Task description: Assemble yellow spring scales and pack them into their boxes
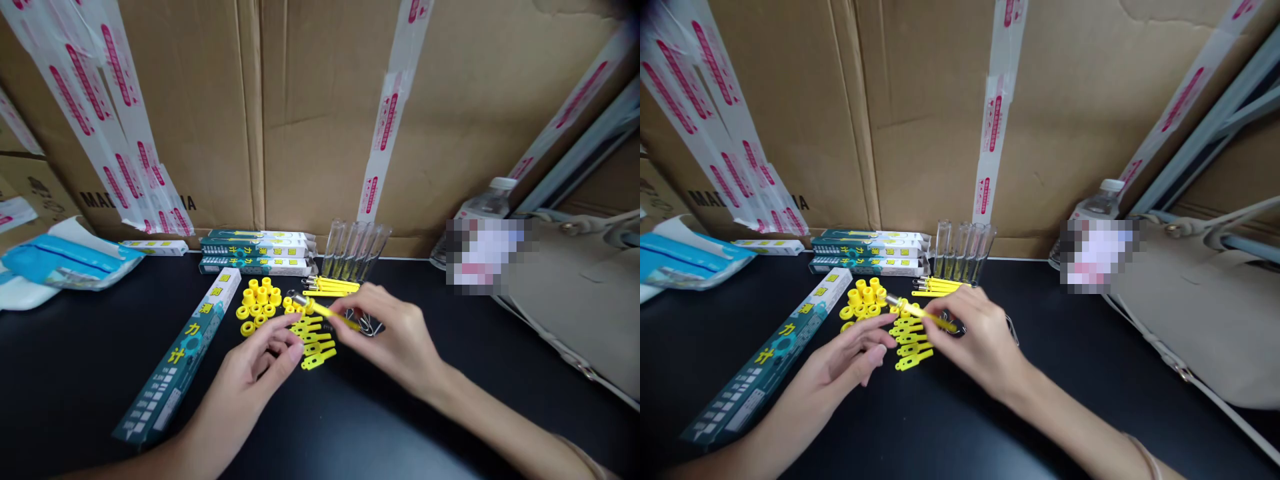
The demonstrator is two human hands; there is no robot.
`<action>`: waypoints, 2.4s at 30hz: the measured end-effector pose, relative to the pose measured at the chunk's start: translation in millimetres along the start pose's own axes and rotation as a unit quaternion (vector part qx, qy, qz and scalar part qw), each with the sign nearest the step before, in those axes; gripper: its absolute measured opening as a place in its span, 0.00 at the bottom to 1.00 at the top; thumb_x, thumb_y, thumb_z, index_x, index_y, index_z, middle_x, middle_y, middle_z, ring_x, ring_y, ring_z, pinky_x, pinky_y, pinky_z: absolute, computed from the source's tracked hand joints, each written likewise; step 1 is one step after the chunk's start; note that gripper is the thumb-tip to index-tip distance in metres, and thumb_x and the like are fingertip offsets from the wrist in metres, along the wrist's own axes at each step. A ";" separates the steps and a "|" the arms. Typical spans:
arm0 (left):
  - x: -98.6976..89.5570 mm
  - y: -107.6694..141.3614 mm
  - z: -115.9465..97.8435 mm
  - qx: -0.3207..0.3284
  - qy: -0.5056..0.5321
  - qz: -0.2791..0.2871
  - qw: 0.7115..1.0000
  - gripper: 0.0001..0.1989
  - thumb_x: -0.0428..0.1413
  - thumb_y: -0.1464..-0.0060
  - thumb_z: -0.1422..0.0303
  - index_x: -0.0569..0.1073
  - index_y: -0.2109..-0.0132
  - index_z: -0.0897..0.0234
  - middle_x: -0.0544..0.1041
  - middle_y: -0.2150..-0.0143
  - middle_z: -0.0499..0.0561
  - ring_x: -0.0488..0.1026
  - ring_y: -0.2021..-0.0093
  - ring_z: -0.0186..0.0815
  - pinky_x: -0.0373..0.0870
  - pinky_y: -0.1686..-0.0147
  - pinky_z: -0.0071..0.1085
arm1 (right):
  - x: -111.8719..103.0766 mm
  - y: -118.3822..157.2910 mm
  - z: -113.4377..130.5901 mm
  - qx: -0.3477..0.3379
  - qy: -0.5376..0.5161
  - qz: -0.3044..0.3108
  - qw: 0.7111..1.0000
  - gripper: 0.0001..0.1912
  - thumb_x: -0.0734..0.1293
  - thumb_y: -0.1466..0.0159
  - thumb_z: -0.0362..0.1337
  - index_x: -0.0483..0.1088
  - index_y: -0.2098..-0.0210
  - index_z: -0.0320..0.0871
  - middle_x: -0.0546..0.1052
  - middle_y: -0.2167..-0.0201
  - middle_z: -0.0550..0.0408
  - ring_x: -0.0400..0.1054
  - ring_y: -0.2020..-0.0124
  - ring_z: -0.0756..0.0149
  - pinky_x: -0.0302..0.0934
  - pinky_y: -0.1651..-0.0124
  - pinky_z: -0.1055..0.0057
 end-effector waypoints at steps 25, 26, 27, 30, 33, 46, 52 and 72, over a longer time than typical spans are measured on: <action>-7.5 4.2 4.8 -0.047 0.162 -0.051 0.984 0.18 0.52 0.36 0.51 0.69 0.56 0.62 0.68 0.76 0.42 0.63 0.75 0.31 0.60 0.75 0.27 | 12.2 27.3 18.1 -0.137 -0.091 0.098 0.981 0.06 0.69 0.34 0.30 0.75 0.56 0.38 0.80 0.65 0.49 0.71 0.66 0.62 0.67 0.61 0.63; -7.3 4.3 4.3 -0.050 0.158 -0.049 0.985 0.18 0.52 0.36 0.51 0.69 0.55 0.62 0.68 0.76 0.42 0.63 0.75 0.31 0.60 0.75 0.27 | 12.2 27.5 19.3 -0.142 -0.084 0.097 0.982 0.06 0.68 0.33 0.29 0.74 0.56 0.38 0.80 0.66 0.48 0.71 0.66 0.62 0.67 0.62 0.64; -7.1 4.4 3.4 -0.051 0.151 -0.046 0.986 0.18 0.52 0.36 0.52 0.69 0.54 0.63 0.68 0.75 0.42 0.63 0.75 0.31 0.60 0.75 0.28 | 10.9 27.4 19.6 -0.146 -0.080 0.092 0.982 0.06 0.67 0.33 0.29 0.74 0.56 0.37 0.80 0.66 0.48 0.71 0.67 0.62 0.67 0.62 0.64; -5.6 4.7 -1.1 -0.049 0.121 -0.028 0.991 0.18 0.52 0.37 0.53 0.70 0.53 0.65 0.70 0.76 0.43 0.65 0.75 0.31 0.60 0.74 0.29 | 0.4 25.6 17.8 -0.172 -0.051 0.062 0.982 0.06 0.64 0.31 0.29 0.74 0.59 0.37 0.80 0.69 0.48 0.71 0.70 0.63 0.66 0.67 0.66; -3.1 4.2 -4.5 -0.053 0.094 -0.005 0.994 0.21 0.51 0.37 0.52 0.71 0.53 0.67 0.71 0.77 0.44 0.65 0.76 0.32 0.61 0.74 0.30 | -20.4 21.9 12.3 -0.175 -0.018 -0.019 0.984 0.11 0.64 0.32 0.28 0.72 0.71 0.41 0.78 0.76 0.50 0.68 0.75 0.65 0.62 0.74 0.68; 2.1 4.7 -7.6 -0.076 0.094 0.020 0.992 0.21 0.53 0.42 0.53 0.65 0.51 0.66 0.72 0.76 0.43 0.67 0.79 0.31 0.64 0.75 0.28 | -46.9 20.0 -50.6 0.188 -0.093 -0.180 0.961 0.30 0.67 0.32 0.36 0.60 0.91 0.46 0.67 0.88 0.61 0.63 0.84 0.70 0.60 0.73 0.70; 4.3 6.4 -7.5 -0.079 0.057 0.034 0.995 0.18 0.50 0.40 0.52 0.62 0.54 0.63 0.69 0.81 0.40 0.59 0.85 0.28 0.55 0.82 0.26 | -18.1 27.7 -30.4 0.123 -0.076 -0.092 0.985 0.30 0.68 0.33 0.33 0.61 0.91 0.43 0.63 0.90 0.62 0.57 0.88 0.76 0.49 0.82 0.73; 9.0 17.5 -10.7 -0.004 -0.034 0.090 0.995 0.16 0.45 0.32 0.52 0.66 0.54 0.59 0.73 0.79 0.42 0.69 0.75 0.33 0.64 0.67 0.29 | 13.4 5.5 -1.0 0.007 -0.089 0.033 0.995 0.06 0.66 0.31 0.32 0.74 0.55 0.42 0.77 0.66 0.52 0.72 0.64 0.62 0.67 0.60 0.67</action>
Point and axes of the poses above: each hand's wrist, its own y-axis away from the middle knuckle, its own x-axis out of the palm, z = x × y, the point moved 5 cm from there along -y, towards the middle knuckle
